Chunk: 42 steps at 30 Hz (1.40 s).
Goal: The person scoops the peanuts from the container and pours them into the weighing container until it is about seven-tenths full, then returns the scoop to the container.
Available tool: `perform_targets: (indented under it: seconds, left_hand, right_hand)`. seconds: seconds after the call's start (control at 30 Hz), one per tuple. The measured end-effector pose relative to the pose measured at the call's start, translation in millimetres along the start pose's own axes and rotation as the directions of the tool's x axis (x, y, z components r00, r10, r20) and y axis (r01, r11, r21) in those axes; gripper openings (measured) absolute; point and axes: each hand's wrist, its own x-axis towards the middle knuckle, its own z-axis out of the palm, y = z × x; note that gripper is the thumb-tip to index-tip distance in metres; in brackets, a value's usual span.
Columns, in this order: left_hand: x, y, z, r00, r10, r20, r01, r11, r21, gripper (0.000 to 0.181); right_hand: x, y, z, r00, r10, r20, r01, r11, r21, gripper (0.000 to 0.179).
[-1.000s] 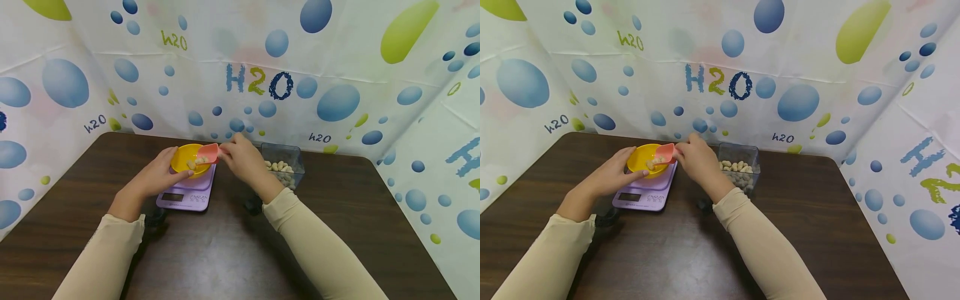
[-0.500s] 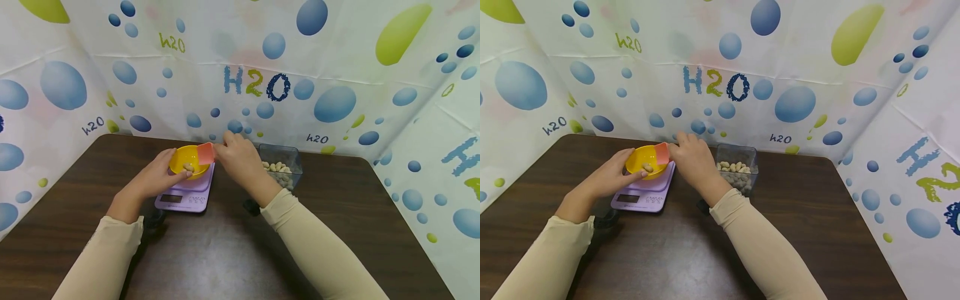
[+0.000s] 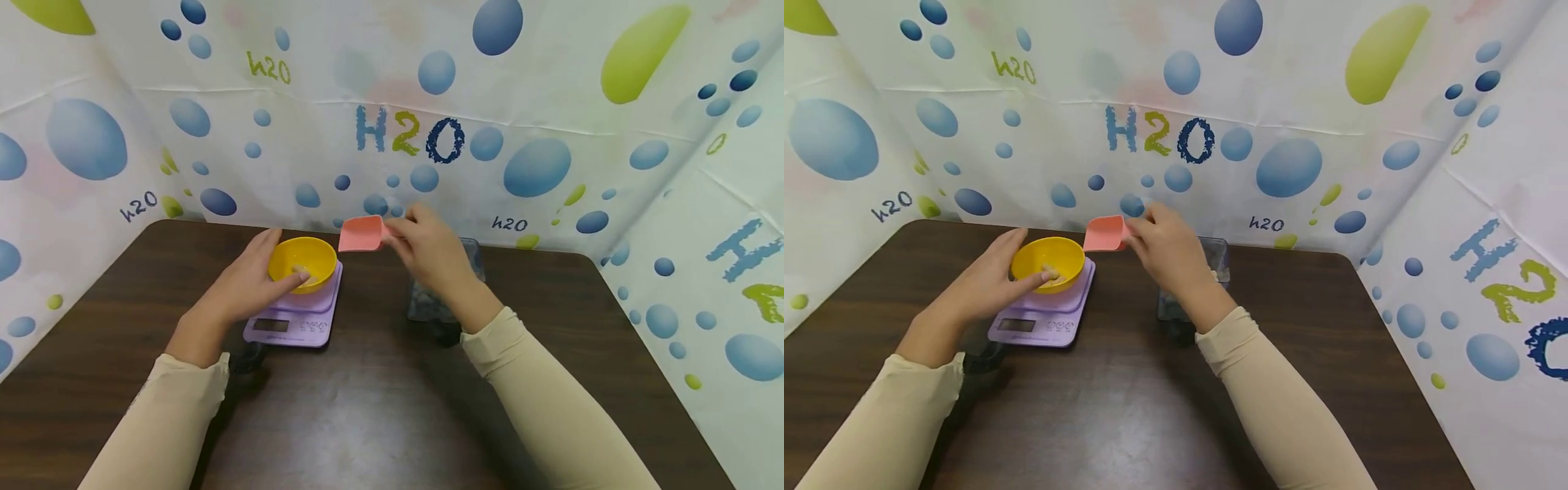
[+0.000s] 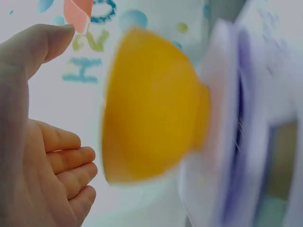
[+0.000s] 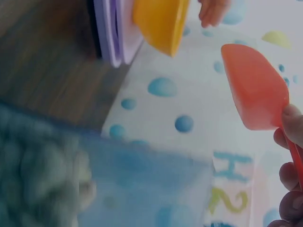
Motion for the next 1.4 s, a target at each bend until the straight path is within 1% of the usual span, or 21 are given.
perform_targets:
  seconds: [0.13, 0.27, 0.47, 0.53, 0.63, 0.7, 0.8, 0.87, 0.97, 1.03, 1.13, 1.23, 1.3, 1.4]
  left_hand:
    - [0.2, 19.7, -1.6, 0.999, 0.040, -0.017, -0.040, 0.999, -0.009, 0.099]
    - [4.0, 40.9, 2.6, 0.997, 0.080, -0.012, -0.081, 0.996, -0.025, 0.098]
    - [15.5, 66.2, 18.7, 0.991, 0.133, 0.022, -0.132, 0.991, -0.039, 0.098]
    - [19.9, 75.9, 26.0, 0.988, 0.149, 0.044, -0.147, 0.988, -0.043, 0.100]
    - [27.6, 92.5, 37.9, 0.982, 0.182, 0.058, -0.179, 0.982, -0.064, 0.101]
    - [33.6, 102.3, 46.7, 0.978, 0.197, 0.063, -0.192, 0.978, -0.077, 0.101]
    - [42.9, 114.9, 59.3, 0.972, 0.221, 0.076, -0.213, 0.972, -0.098, 0.099]
    - [48.6, 120.9, 67.7, 0.969, 0.232, 0.088, -0.222, 0.969, -0.111, 0.098]
    - [55.5, 126.9, 78.1, 0.965, 0.242, 0.102, -0.228, 0.964, -0.136, 0.097]
    - [59.4, 129.2, 83.6, 0.964, 0.244, 0.106, -0.227, 0.963, -0.148, 0.096]
    - [64.1, 131.4, 89.7, 0.963, 0.250, 0.101, -0.232, 0.959, -0.163, 0.094]
    - [67.4, 132.7, 93.6, 0.964, 0.252, 0.084, -0.234, 0.955, -0.180, 0.091]
    - [69.3, 133.1, 96.1, 0.964, 0.257, 0.075, -0.238, 0.951, -0.199, 0.090]
    - [72.0, 133.4, 100.4, 0.961, 0.265, 0.077, -0.241, 0.941, -0.239, 0.087]
  right_hand:
    - [-13.4, 16.9, -19.7, 0.999, 0.053, -0.010, -0.053, 0.997, 0.048, 0.030]
    - [-28.7, 34.8, -37.4, 0.995, 0.090, -0.030, -0.089, 0.995, 0.040, 0.029]
    - [-49.2, 59.2, -56.1, 0.990, 0.126, -0.054, -0.128, 0.992, -0.022, 0.029]
    - [-55.1, 66.3, -60.2, 0.990, 0.133, -0.052, -0.135, 0.990, -0.040, 0.029]
    - [-62.0, 75.9, -64.3, 0.990, 0.133, -0.033, -0.135, 0.988, -0.067, 0.029]
    - [-64.8, 81.8, -66.1, 0.993, 0.116, -0.006, -0.116, 0.989, -0.087, 0.028]
    - [-66.4, 88.6, -68.2, 0.996, 0.066, 0.060, -0.059, 0.992, -0.109, 0.025]
    - [-66.2, 91.2, -70.1, 0.993, 0.034, 0.113, -0.020, 0.992, -0.124, 0.024]
    - [-63.2, 91.4, -72.0, 0.982, 0.008, 0.188, 0.020, 0.989, -0.145, 0.022]
    - [-59.4, 88.9, -72.8, 0.972, 0.005, 0.234, 0.037, 0.984, -0.174, 0.018]
    - [-51.7, 82.4, -73.5, 0.957, 0.000, 0.289, 0.072, 0.968, -0.239, 0.011]
    - [-43.9, 74.3, -73.4, 0.936, 0.006, 0.352, 0.107, 0.948, -0.300, 0.010]
    - [-40.4, 70.7, -72.1, 0.919, 0.014, 0.395, 0.120, 0.942, -0.312, 0.011]
    - [-39.3, 68.9, -68.6, 0.896, 0.018, 0.443, 0.128, 0.946, -0.299, 0.014]
